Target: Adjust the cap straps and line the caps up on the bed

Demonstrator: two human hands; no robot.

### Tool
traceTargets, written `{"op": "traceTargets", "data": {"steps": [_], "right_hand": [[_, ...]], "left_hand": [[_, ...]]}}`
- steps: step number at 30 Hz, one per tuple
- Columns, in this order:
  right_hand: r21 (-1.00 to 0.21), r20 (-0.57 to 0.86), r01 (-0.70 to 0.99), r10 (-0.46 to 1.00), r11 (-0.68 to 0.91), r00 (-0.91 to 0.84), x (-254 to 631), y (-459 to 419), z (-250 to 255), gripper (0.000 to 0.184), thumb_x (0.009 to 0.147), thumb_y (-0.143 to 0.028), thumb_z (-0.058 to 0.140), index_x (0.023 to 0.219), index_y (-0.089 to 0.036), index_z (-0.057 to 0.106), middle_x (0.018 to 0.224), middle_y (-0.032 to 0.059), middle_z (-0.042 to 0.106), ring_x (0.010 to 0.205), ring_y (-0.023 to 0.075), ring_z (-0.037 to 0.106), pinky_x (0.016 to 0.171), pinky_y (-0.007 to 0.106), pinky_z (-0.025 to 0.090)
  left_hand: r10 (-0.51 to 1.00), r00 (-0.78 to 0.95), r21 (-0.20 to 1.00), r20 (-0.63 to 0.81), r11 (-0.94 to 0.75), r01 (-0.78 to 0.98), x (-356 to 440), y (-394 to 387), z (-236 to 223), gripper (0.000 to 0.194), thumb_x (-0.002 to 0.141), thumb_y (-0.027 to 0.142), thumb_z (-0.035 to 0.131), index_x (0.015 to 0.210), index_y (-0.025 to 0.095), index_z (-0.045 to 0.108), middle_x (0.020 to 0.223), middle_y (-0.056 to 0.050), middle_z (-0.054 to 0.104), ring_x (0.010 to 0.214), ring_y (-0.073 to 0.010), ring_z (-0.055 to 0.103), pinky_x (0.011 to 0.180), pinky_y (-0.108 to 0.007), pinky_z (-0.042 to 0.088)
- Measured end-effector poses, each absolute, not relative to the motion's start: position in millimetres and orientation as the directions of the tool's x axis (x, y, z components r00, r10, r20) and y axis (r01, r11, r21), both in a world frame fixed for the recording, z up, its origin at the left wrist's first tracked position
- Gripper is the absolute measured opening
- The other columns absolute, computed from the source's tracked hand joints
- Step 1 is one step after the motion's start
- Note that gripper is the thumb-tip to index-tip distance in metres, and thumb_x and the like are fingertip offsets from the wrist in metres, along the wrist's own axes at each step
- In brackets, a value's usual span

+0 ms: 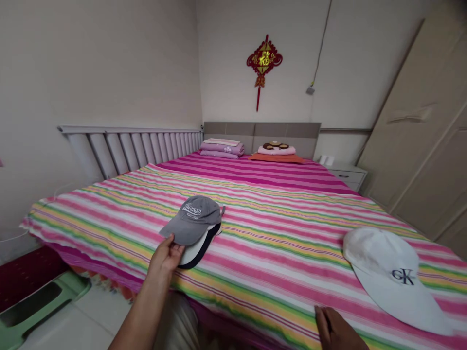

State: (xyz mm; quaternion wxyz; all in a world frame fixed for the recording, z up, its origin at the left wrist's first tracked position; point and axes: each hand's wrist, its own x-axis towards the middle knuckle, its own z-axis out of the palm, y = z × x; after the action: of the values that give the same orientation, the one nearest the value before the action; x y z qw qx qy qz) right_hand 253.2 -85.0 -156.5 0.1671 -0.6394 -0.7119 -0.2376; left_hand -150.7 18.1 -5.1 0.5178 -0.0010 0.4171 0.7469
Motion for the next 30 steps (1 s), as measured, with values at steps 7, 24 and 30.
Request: {"op": "traceTargets", "data": {"steps": [7, 24, 30], "right_hand": [[-0.495, 0.314, 0.864, 0.908, -0.094, 0.279, 240, -82, -129, 0.031, 0.079, -0.043, 0.038, 0.063, -0.024, 0.056, 0.058, 0.0027, 0.062, 0.050, 0.0182, 0.056, 0.043, 0.025, 0.034], [-0.498, 0.000, -0.860, 0.991, -0.114, -0.131, 165, -55, -12, 0.040, 0.066, -0.058, 0.058, 0.083, -0.023, 0.068, 0.094, 0.0057, 0.069, 0.101, 0.0259, 0.055, 0.091, 0.045, 0.036], [-0.459, -0.076, -0.876, 0.989, -0.148, -0.127, 181, -63, -14, 0.028, 0.067, -0.046, 0.062, 0.079, -0.022, 0.069, 0.088, 0.0041, 0.071, 0.104, 0.0244, 0.055, 0.094, 0.043, 0.037]], "left_hand": [[0.916, -0.362, 0.544, -0.171, -0.218, -0.810, -128, 21, 15, 0.029, 0.080, 0.000, 0.038, 0.089, 0.017, 0.059, 0.073, 0.000, 0.068, 0.068, -0.0081, 0.062, 0.070, -0.022, 0.050], [0.775, 0.630, 0.384, -0.048, 0.596, -0.705, 11, -89, -112, 0.032, 0.059, 0.010, 0.066, 0.089, 0.019, 0.068, 0.095, -0.003, 0.069, 0.095, -0.0214, 0.060, 0.092, -0.033, 0.038], [0.679, 0.734, 0.361, -0.018, 0.688, -0.629, 3, -73, -129, 0.031, 0.074, 0.040, 0.056, 0.093, 0.019, 0.068, 0.096, -0.005, 0.069, 0.101, -0.0218, 0.057, 0.096, -0.033, 0.034]]}}
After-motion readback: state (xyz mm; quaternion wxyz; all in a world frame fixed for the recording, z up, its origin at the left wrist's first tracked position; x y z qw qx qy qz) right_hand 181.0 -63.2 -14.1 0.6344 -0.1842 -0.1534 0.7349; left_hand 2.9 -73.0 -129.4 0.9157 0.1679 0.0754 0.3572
